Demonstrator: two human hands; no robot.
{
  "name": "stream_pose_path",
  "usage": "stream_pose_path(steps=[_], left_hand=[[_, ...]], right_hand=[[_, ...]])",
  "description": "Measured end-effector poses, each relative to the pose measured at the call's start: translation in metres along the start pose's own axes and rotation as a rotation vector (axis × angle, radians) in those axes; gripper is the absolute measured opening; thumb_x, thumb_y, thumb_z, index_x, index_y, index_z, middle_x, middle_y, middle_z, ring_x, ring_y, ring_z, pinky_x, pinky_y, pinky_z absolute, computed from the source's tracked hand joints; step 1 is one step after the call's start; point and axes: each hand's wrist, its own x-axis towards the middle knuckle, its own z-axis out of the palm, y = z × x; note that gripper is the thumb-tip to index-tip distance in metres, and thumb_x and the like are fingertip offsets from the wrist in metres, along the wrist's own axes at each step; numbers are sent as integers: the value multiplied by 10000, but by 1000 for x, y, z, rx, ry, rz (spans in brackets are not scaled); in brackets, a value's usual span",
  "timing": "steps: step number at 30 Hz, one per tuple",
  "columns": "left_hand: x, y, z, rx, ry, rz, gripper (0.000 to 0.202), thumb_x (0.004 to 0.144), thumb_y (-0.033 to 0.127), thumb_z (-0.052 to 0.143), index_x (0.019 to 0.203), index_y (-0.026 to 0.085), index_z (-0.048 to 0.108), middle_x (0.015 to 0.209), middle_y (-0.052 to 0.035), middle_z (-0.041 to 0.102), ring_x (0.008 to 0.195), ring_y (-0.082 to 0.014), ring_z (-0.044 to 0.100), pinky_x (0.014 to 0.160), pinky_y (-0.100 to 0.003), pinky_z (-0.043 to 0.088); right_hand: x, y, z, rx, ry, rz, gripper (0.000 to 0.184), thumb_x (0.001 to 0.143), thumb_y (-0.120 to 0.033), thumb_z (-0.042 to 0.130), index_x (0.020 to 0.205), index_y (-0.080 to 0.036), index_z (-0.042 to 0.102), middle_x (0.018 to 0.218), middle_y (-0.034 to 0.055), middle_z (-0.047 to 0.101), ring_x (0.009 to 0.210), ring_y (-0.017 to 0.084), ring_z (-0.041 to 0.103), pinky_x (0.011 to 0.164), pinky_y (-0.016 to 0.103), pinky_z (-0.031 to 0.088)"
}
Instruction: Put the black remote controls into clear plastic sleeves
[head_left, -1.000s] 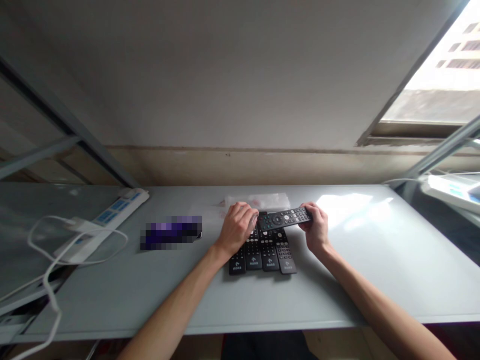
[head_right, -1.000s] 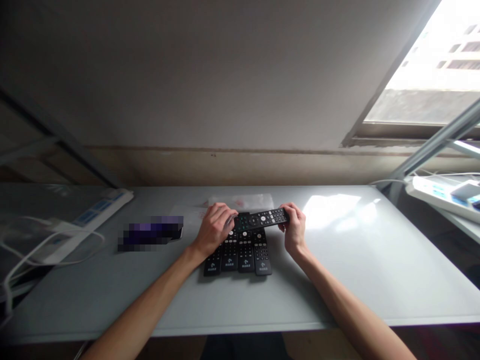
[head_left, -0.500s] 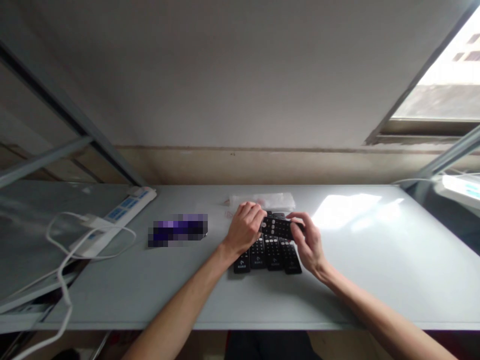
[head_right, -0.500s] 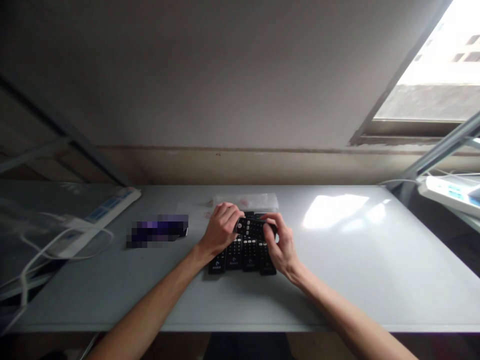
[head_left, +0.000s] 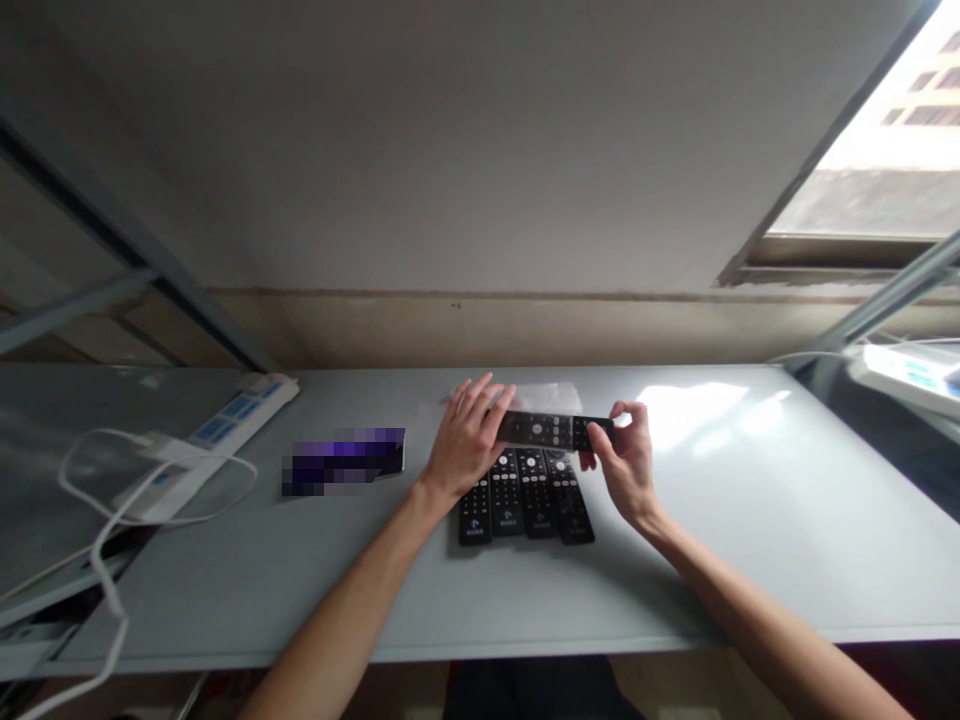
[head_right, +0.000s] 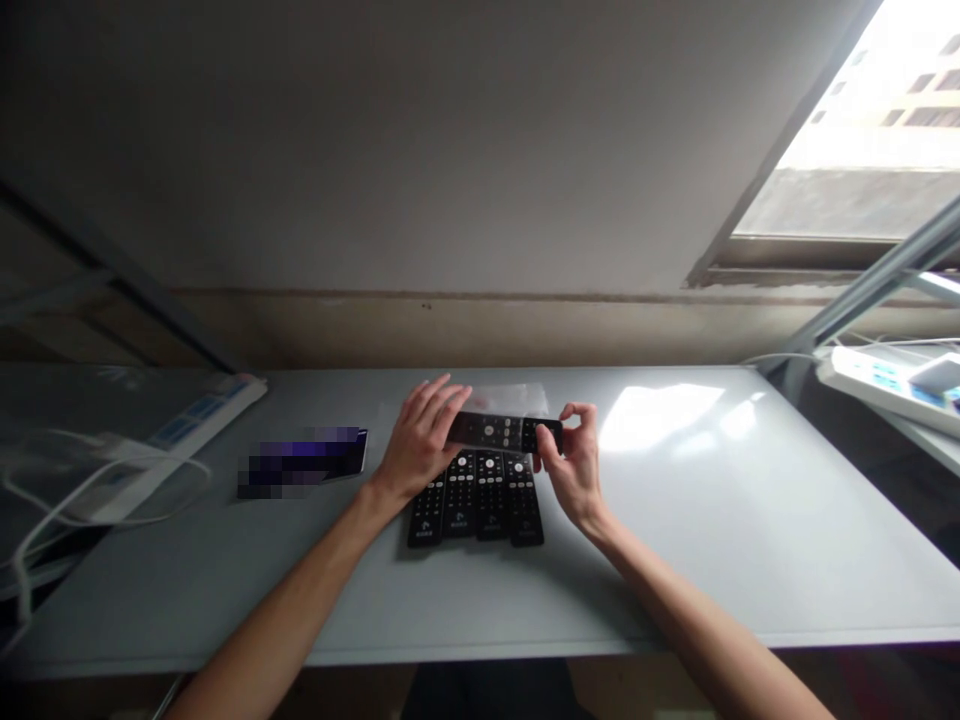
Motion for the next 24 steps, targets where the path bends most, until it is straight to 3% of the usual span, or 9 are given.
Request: stream_pose_path(steps=[2, 4, 6, 9, 13, 19, 21, 24], left_hand=[[-2, -3, 2, 13, -27, -29, 387, 1001, 264, 617, 1373, 184, 549, 1255, -147, 688, 1259, -347, 611, 1078, -531, 496], [-4, -1, 3, 29, -70, -29, 237, 988, 270, 624, 1206, 176, 615, 1103, -129, 711, 1062, -326, 662, 913, -476, 546], [-6, 2, 3, 32, -88, -16, 154, 969, 262, 631, 1099, 180, 631, 1037, -116, 710, 978, -312, 664, 823, -442, 540], [-7, 3, 1, 19, -56, -16, 85, 946, 233, 617, 1019, 192, 634, 988, -100, 700, 945, -297, 659, 801, -417, 522], [-7, 1, -1, 30, -17, -20, 80, 957, 234, 580, 998, 194, 636, 974, -100, 694, 937, -286, 654, 805, -406, 512], [-7, 8, -1, 41, -46, 51, 105, 986, 271, 577, 1010, 180, 624, 949, -96, 682, 916, -282, 655, 774, -391, 499], [-7, 11, -2, 40, -40, 69, 106, 987, 252, 581, 1037, 169, 625, 952, -96, 682, 917, -282, 658, 783, -394, 500], [-7, 13, -1, 41, -12, 76, 249, 981, 246, 616, 1206, 141, 603, 1020, -109, 699, 959, -295, 672, 815, -409, 518]], right_hand=[[-2, 0, 2, 10, 15, 3, 363, 990, -444, 656, 1016, -307, 321, 552, -140, 517, 431, 125, 531, 437, 210, 380], [-7, 3, 4, -32, 33, -8, 356, 987, -446, 668, 983, -303, 343, 625, -113, 529, 480, 120, 546, 450, 213, 400], [-13, 7, 5, -101, 22, -50, 316, 976, -451, 681, 958, -291, 408, 728, -67, 553, 564, 122, 553, 482, 223, 435], [-17, 8, 5, -218, -18, -159, 235, 980, -447, 664, 909, -268, 530, 790, -19, 568, 659, 141, 543, 566, 258, 490], [-16, 1, 5, -314, -104, -261, 193, 1011, -409, 615, 902, -254, 646, 795, 11, 627, 680, 165, 578, 621, 295, 511], [-19, 5, 9, -397, -366, -279, 210, 1014, -370, 632, 1131, -270, 775, 821, 24, 688, 593, 156, 544, 534, 286, 460], [-18, 5, 10, -400, -367, -298, 192, 1014, -357, 633, 1043, -260, 796, 771, 18, 684, 576, 151, 536, 532, 285, 452], [-11, -4, 6, -362, -246, -338, 209, 1020, -322, 626, 922, -254, 798, 763, 26, 688, 627, 164, 586, 568, 299, 474]])
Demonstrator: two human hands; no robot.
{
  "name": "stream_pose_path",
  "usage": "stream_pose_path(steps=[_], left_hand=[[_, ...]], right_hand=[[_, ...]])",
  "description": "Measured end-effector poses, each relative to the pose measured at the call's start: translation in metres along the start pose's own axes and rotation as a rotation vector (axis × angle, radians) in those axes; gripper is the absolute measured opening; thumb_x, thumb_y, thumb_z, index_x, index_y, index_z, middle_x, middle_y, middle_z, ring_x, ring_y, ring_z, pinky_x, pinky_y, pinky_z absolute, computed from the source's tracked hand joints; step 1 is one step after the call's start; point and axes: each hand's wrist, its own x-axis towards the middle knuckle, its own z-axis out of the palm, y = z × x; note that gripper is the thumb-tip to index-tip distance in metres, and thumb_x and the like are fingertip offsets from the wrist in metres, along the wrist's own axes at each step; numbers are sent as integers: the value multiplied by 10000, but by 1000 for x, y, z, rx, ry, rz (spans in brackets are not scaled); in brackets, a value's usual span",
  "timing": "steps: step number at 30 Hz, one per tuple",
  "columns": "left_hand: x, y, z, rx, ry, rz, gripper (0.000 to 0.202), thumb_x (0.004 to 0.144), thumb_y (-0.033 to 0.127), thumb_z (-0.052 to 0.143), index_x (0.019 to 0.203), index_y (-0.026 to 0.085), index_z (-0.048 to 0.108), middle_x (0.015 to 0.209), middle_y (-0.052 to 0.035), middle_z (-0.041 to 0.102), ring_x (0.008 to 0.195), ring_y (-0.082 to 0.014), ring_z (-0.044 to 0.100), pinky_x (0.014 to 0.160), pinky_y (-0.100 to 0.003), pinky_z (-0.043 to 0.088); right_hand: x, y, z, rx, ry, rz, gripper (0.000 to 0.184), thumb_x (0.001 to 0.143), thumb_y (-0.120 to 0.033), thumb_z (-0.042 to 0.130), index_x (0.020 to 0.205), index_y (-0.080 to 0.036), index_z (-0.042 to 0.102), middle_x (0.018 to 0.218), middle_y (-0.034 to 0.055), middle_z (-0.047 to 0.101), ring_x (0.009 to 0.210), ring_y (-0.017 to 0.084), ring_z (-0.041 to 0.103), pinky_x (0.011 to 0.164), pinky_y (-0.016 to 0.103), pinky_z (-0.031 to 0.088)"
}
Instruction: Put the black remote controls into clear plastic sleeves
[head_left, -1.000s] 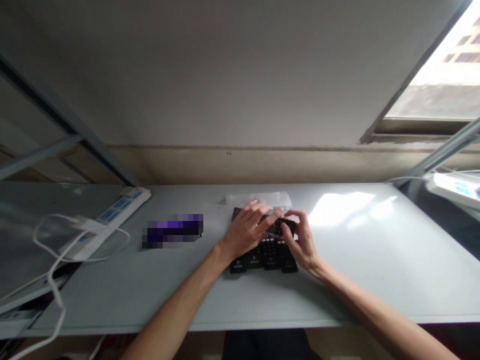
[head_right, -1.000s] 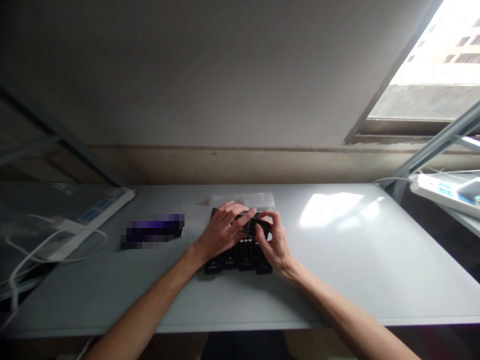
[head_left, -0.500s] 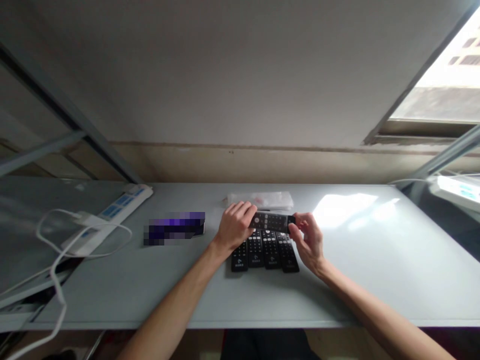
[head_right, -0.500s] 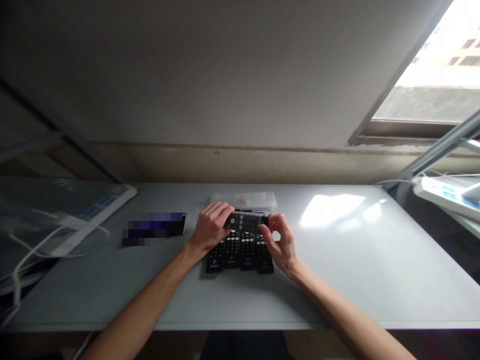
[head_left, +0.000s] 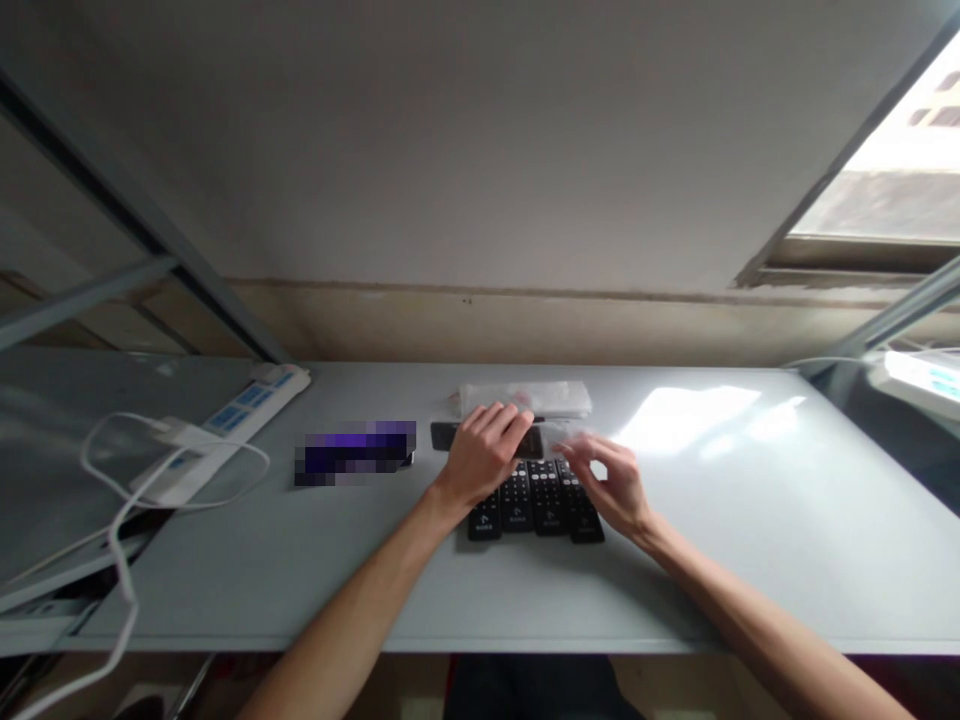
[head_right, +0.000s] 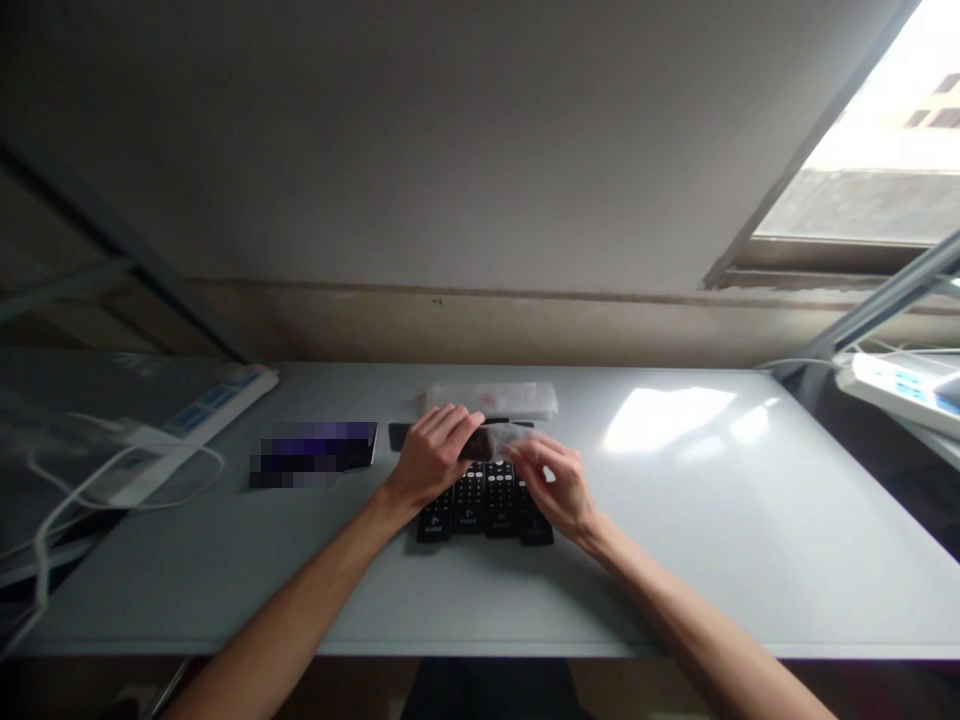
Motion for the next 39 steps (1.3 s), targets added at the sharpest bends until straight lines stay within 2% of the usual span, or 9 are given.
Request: stream_pose_path(steps=[6, 9, 14, 17, 20, 23, 26, 32, 39], left_hand=[[-4, -4, 8, -55, 15, -142, 447, 961, 237, 687, 1376, 192, 527, 1147, -86, 739, 952, -255, 736, 754, -355, 556], [-5, -3, 9, -78, 22, -218, 437, 971, 234, 685, 1378, 206, 527, 1181, -71, 744, 941, -241, 755, 676, -321, 544], [-2, 5, 5, -137, -22, -45, 513, 1043, 433, 620, 1465, 173, 484, 1133, -87, 730, 1003, -254, 732, 806, -357, 573], [-2, 4, 2, -172, -42, 7, 594, 1076, 510, 530, 1545, 160, 427, 1169, -105, 714, 1071, -271, 696, 915, -408, 555], [-4, -5, 0, -193, -22, -48, 368, 1125, 329, 416, 1421, 171, 567, 1100, -85, 714, 1009, -238, 682, 894, -388, 534], [-6, -17, 0, -202, 1, -100, 314, 1115, 231, 395, 1093, 177, 703, 955, -64, 690, 918, -215, 658, 847, -364, 516], [-8, -24, 1, -206, 24, -127, 305, 1100, 220, 433, 962, 184, 702, 900, -54, 679, 879, -211, 639, 833, -359, 505], [-9, -24, 8, -262, 6, -140, 274, 1077, 201, 465, 922, 191, 691, 884, -49, 690, 865, -207, 642, 823, -355, 504], [-12, -24, 18, -294, -26, -118, 264, 1086, 213, 465, 928, 194, 675, 899, -44, 691, 880, -213, 639, 828, -363, 498]], right_hand=[[18, 1, -16, 383, 353, 228, 237, 1003, -396, 670, 1225, -313, 678, 896, 4, 675, 646, 154, 633, 524, 278, 498], [16, 9, -7, 543, 257, 390, 488, 950, -476, 725, 1388, -329, 567, 1059, 27, 712, 817, 193, 697, 619, 302, 557], [13, 17, 5, 489, 12, 583, 370, 881, -533, 795, 814, -172, 746, 789, 36, 725, 747, 178, 643, 726, 302, 526], [27, 26, -16, 628, 213, 524, 380, 869, -557, 796, 939, -185, 760, 932, 44, 766, 876, 186, 680, 821, 299, 543], [44, 47, -58, 671, 467, 523, 476, 840, -638, 770, 1022, -206, 688, 908, 25, 741, 834, 173, 702, 738, 272, 560], [47, 77, -98, 449, 589, 582, 667, 717, -650, 848, 1165, -255, 552, 821, -30, 673, 612, 162, 639, 549, 267, 512], [37, 101, -115, 28, 444, 598, 857, 677, -521, 886, 1372, -271, 452, 863, -31, 643, 613, 191, 625, 561, 309, 509], [18, 106, -101, -856, 37, 452, 527, 941, -323, 544, 1443, -164, 550, 1069, 175, 669, 1001, 347, 649, 839, 451, 526], [22, 86, -92, -994, -140, 517, 585, 937, -277, 503, 1500, -118, 521, 1193, 232, 613, 940, 347, 671, 742, 419, 535]])
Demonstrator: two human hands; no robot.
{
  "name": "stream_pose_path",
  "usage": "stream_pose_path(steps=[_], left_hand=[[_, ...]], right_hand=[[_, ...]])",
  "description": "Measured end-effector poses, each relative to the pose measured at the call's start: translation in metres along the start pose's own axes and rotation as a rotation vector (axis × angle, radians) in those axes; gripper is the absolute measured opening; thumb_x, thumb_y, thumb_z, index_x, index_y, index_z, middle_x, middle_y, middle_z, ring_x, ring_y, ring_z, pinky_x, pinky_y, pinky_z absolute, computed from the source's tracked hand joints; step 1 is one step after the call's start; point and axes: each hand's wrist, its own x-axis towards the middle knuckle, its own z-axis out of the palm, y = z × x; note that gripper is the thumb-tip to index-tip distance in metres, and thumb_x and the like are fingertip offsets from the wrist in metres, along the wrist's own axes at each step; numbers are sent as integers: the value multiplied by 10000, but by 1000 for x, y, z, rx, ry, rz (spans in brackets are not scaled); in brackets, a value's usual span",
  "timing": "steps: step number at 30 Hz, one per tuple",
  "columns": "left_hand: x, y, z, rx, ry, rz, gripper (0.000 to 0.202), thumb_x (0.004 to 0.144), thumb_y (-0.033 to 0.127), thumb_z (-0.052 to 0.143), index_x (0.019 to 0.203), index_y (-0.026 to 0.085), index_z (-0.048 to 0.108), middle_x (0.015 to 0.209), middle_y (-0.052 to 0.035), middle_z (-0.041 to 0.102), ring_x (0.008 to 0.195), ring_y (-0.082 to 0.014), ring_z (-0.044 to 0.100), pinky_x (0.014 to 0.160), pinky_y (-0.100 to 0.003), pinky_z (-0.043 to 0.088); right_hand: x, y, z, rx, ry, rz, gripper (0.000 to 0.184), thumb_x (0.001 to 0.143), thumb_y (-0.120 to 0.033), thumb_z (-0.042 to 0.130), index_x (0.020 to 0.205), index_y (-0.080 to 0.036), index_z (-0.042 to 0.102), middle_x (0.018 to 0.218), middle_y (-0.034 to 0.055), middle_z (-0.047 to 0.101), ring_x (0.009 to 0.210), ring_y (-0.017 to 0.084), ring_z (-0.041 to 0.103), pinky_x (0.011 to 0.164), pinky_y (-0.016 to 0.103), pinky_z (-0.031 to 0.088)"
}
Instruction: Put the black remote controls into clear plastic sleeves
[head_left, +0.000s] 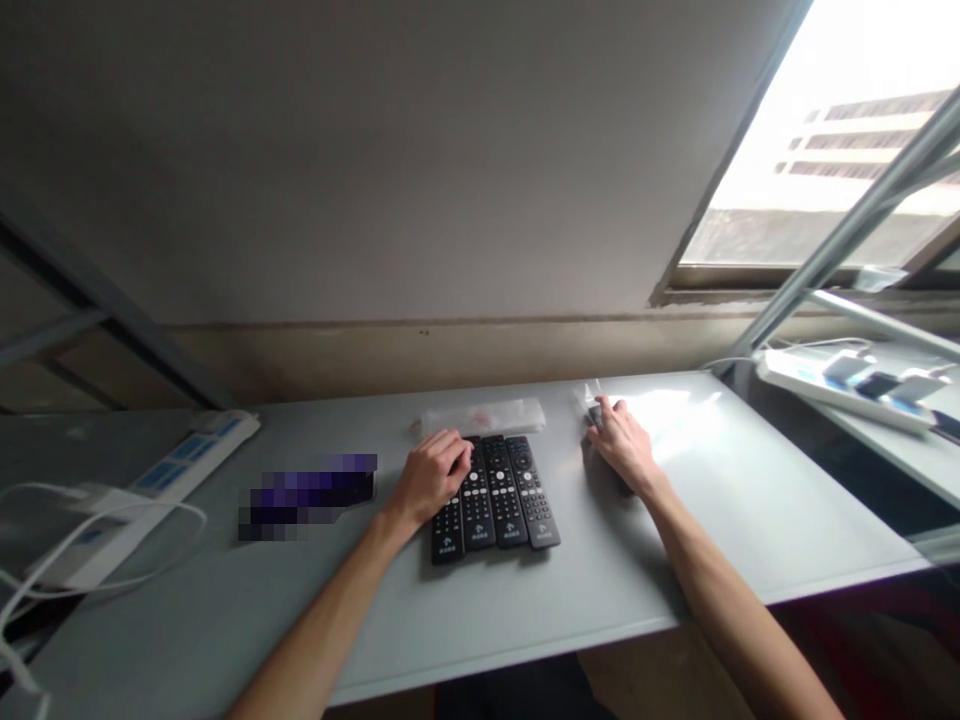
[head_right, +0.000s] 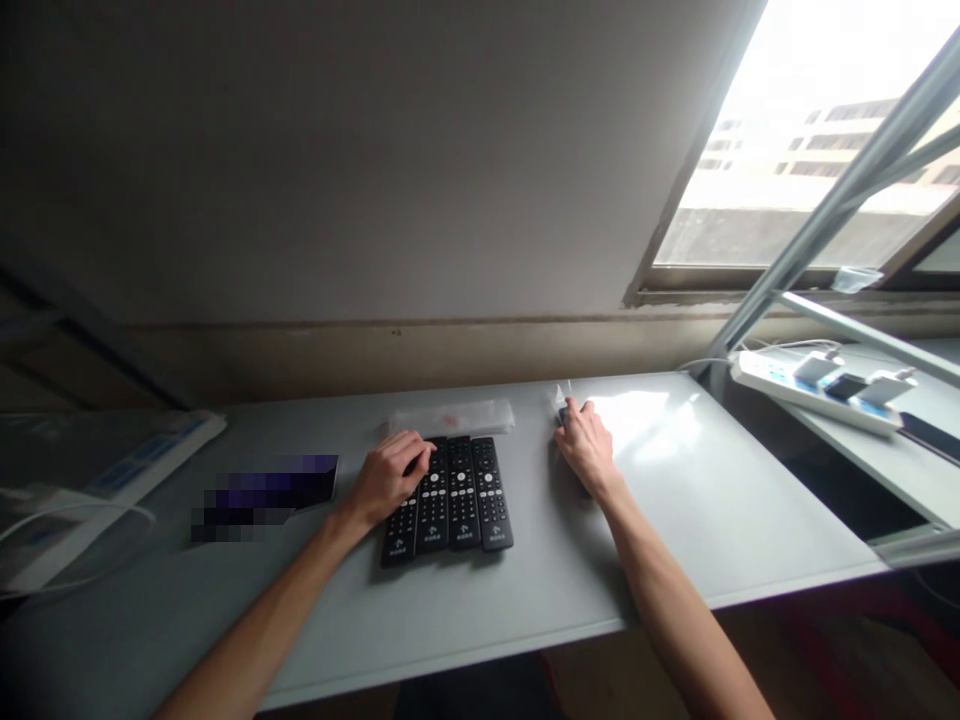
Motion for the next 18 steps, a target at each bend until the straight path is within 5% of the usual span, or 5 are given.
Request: stream_pose_path(steps=[7, 11, 14, 18], left_hand=[[2, -3, 1, -37, -45, 7, 286, 1097, 243, 447, 936, 197, 679, 934, -49, 686, 932, -220, 619, 876, -374, 494], [4, -3, 0, -30, -40, 9, 299, 1098, 243, 443, 923, 203, 682, 931, -46, 690, 955, -226, 604, 895, -383, 485], [4, -3, 0, -53, -26, 6, 299, 1095, 247, 447, 932, 204, 694, 931, -46, 693, 956, -225, 597, 903, -388, 483], [4, -5, 3, -55, -45, 0, 299, 1089, 262, 457, 943, 205, 712, 951, -51, 688, 986, -232, 593, 934, -407, 472]], right_hand=[[-5, -13, 1, -25, 4, -28, 704, 949, -292, 542, 1626, -169, 393, 1192, 225, 663, 1066, 404, 649, 847, 512, 564], [-6, -17, 9, 9, 157, -179, 754, 988, -260, 518, 1694, -202, 259, 1546, 258, 487, 1418, 466, 460, 1058, 645, 484], [-7, -32, 16, 133, 199, -314, 669, 1053, -273, 461, 1695, -288, 273, 1693, 170, 353, 1565, 395, 322, 1190, 631, 398], [-14, -60, 23, 315, 67, -564, 556, 1125, -423, 387, 1669, -310, 357, 1736, 110, 328, 1627, 290, 249, 1285, 550, 318]])
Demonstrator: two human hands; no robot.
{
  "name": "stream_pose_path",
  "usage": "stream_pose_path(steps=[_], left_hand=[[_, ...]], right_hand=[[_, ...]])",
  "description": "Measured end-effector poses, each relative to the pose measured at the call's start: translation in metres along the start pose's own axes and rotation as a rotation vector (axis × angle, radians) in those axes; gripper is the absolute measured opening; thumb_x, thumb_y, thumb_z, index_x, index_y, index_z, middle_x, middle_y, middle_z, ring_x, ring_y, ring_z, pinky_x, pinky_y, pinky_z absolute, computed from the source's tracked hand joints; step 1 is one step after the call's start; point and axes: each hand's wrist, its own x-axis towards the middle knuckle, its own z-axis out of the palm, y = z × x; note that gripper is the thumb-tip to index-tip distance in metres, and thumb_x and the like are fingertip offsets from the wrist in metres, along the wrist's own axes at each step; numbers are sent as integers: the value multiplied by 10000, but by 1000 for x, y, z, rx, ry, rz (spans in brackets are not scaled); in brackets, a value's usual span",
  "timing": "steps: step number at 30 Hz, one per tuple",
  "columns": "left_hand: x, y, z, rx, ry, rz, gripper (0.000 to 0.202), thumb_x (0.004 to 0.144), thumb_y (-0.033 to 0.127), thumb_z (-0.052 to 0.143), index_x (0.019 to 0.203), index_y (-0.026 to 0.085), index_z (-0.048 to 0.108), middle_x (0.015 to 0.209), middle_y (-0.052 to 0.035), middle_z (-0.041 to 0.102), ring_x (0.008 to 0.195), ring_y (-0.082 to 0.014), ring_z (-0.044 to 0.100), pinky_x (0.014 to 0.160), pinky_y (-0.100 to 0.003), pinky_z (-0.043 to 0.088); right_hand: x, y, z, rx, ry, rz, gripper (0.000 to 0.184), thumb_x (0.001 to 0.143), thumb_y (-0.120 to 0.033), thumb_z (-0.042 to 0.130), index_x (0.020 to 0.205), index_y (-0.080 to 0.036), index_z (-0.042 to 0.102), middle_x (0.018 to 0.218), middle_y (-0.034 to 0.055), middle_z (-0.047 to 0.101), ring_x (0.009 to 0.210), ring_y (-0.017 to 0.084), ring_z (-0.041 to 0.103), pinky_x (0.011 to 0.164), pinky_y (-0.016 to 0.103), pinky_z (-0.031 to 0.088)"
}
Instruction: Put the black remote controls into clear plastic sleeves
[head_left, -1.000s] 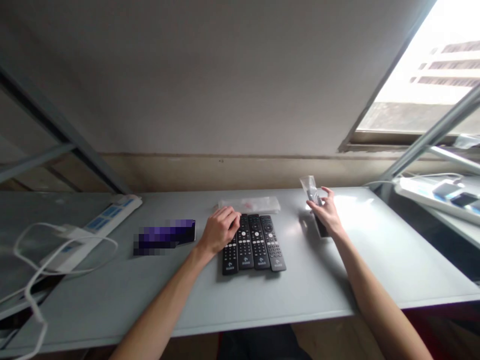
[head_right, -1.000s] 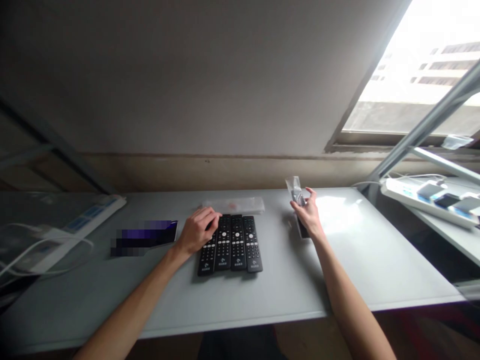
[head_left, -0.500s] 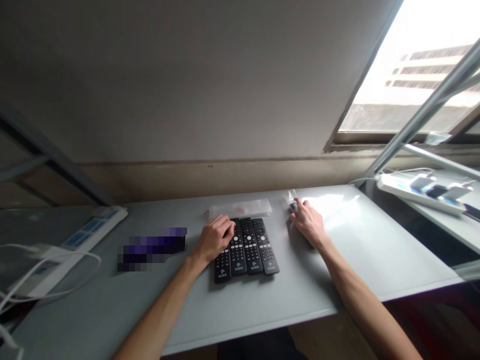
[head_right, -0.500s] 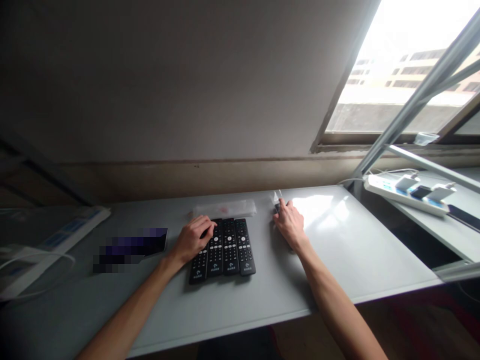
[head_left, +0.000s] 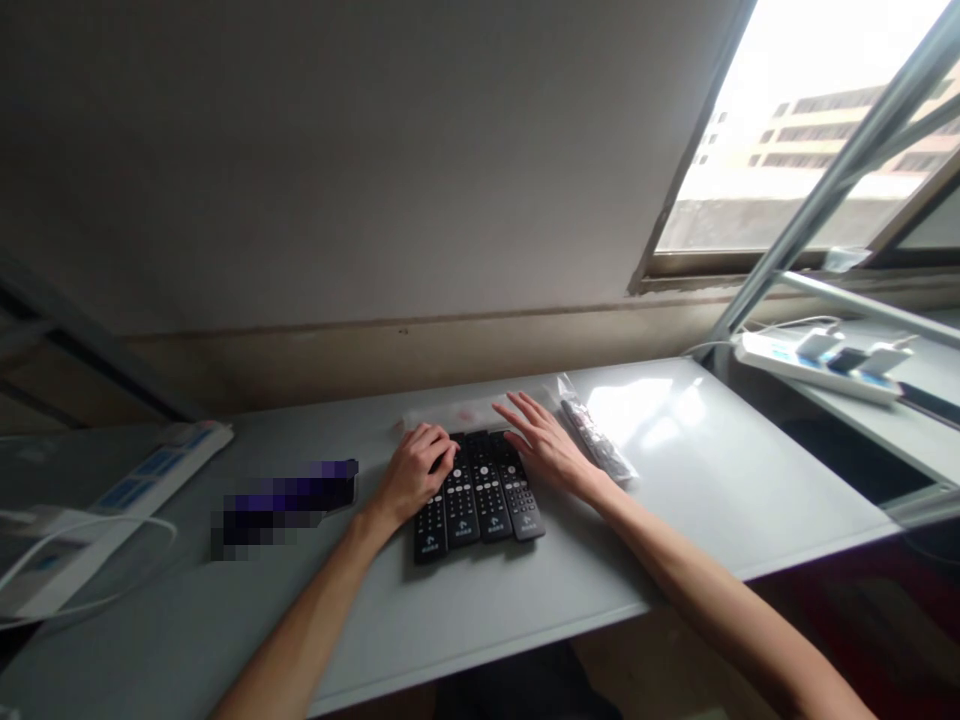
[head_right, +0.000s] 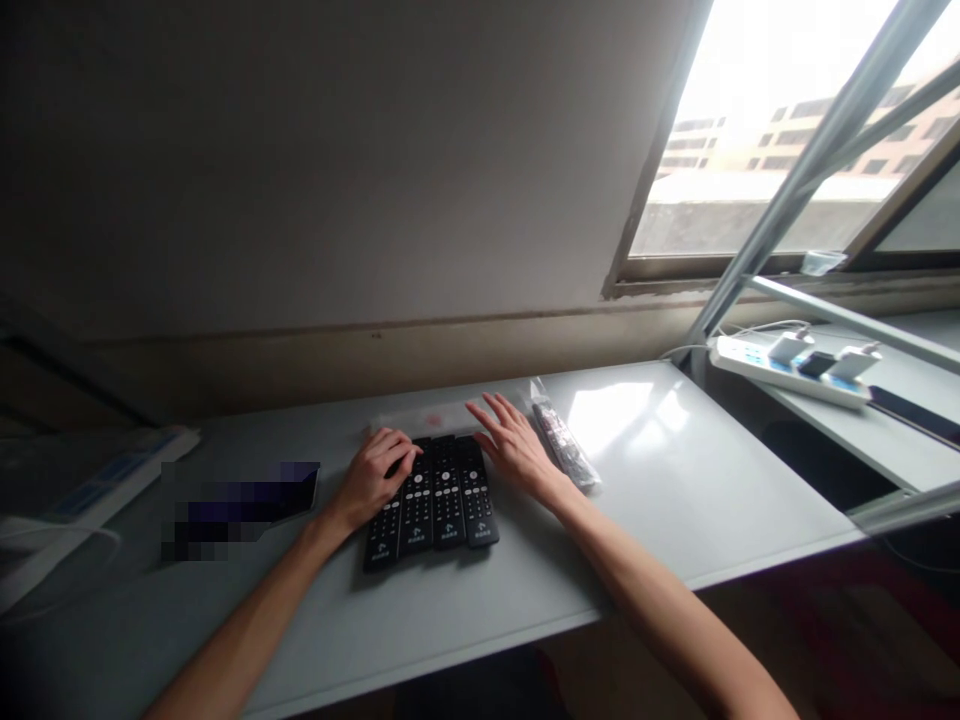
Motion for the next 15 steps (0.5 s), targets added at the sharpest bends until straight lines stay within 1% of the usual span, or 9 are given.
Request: stream_pose_path(steps=[2, 4, 5, 8, 11, 15], left_hand=[[-1, 0, 1, -12, -39, 3, 285, 1085, 271, 464, 987, 206, 724, 994, -56, 685, 1005, -228, 603, 946, -406, 480], [-1, 0, 1, -35, -80, 7, 243, 1069, 281, 501, 1055, 210, 733, 1053, -60, 681, 1031, -225, 619, 966, -402, 496], [-1, 1, 1, -43, -98, 7, 218, 1056, 286, 530, 1090, 214, 733, 1083, -60, 678, 1048, -227, 626, 978, -403, 502], [-2, 2, 1, -39, -129, 3, 186, 1015, 293, 611, 1143, 228, 728, 1129, -60, 668, 1082, -239, 630, 1005, -418, 511], [-3, 3, 1, -41, -128, 2, 182, 1001, 280, 637, 1149, 233, 731, 1129, -62, 663, 1091, -242, 627, 1011, -421, 516], [-3, 5, 0, -42, -129, -10, 184, 1031, 260, 586, 1144, 226, 727, 1112, -60, 666, 1086, -237, 631, 1013, -422, 515]], right_hand=[[2, -9, 6, 93, -77, -56, 563, 1133, -487, 351, 1669, -314, 360, 1772, 86, 244, 1652, 275, 167, 1307, 552, 272], [4, -11, 12, 154, -144, -57, 600, 1125, -552, 338, 1673, -310, 351, 1784, 76, 179, 1659, 288, 103, 1316, 575, 233], [5, -11, 14, 173, -174, -48, 621, 1119, -576, 331, 1675, -299, 349, 1781, 81, 175, 1658, 294, 94, 1319, 583, 217], [7, -4, 22, 192, -219, -25, 664, 1112, -606, 309, 1661, -241, 390, 1747, 114, 268, 1644, 302, 168, 1324, 580, 205], [7, 2, 28, 186, -175, -12, 668, 1113, -597, 308, 1620, -192, 468, 1693, 138, 393, 1614, 303, 283, 1321, 564, 246], [6, 0, 26, 176, -120, -2, 660, 1116, -584, 300, 1585, -176, 521, 1637, 147, 493, 1567, 309, 396, 1302, 551, 313]])
